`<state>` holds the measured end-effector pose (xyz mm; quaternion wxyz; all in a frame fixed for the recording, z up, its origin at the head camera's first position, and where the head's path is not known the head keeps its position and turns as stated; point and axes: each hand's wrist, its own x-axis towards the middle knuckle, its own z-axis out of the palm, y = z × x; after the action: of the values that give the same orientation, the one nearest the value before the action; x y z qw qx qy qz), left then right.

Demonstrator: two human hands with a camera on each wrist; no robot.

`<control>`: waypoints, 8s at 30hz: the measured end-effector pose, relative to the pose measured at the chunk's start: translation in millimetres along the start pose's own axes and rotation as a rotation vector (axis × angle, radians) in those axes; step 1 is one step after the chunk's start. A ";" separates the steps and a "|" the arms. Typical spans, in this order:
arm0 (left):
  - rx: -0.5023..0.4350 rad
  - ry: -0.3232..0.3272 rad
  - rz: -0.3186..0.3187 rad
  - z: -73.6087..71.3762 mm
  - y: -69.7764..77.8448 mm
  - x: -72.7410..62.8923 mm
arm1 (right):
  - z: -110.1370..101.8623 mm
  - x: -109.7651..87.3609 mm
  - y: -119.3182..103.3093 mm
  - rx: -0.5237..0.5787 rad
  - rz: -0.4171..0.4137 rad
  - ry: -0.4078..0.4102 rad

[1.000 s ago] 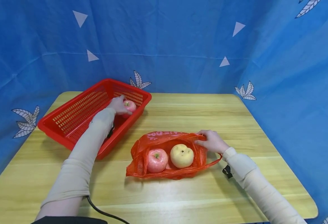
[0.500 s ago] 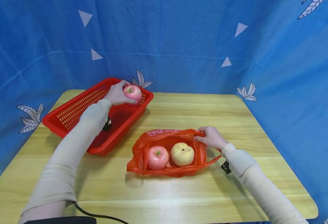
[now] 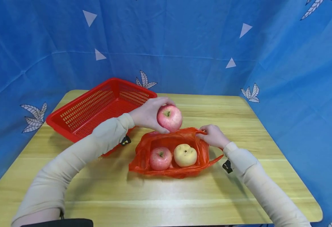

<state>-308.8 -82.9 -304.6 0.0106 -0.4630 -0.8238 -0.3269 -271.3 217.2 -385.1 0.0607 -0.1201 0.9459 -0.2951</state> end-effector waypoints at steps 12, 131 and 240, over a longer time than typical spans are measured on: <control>-0.005 -0.225 -0.059 54.6 -12.2 0.1 | 4.5 9.5 -2.9 -0.014 -0.016 0.015; 0.290 0.034 -0.134 -111.2 46.6 -60.5 | -160.4 -42.6 -121.0 -0.248 -0.074 0.298; -0.115 -0.160 -0.309 -20.7 11.9 -4.9 | -13.6 9.3 -107.8 0.425 -0.039 0.122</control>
<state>-302.8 -93.7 -283.6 -0.1321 -0.3552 -0.8633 -0.3333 -262.2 136.3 -312.7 0.0217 -0.1050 0.8618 -0.4957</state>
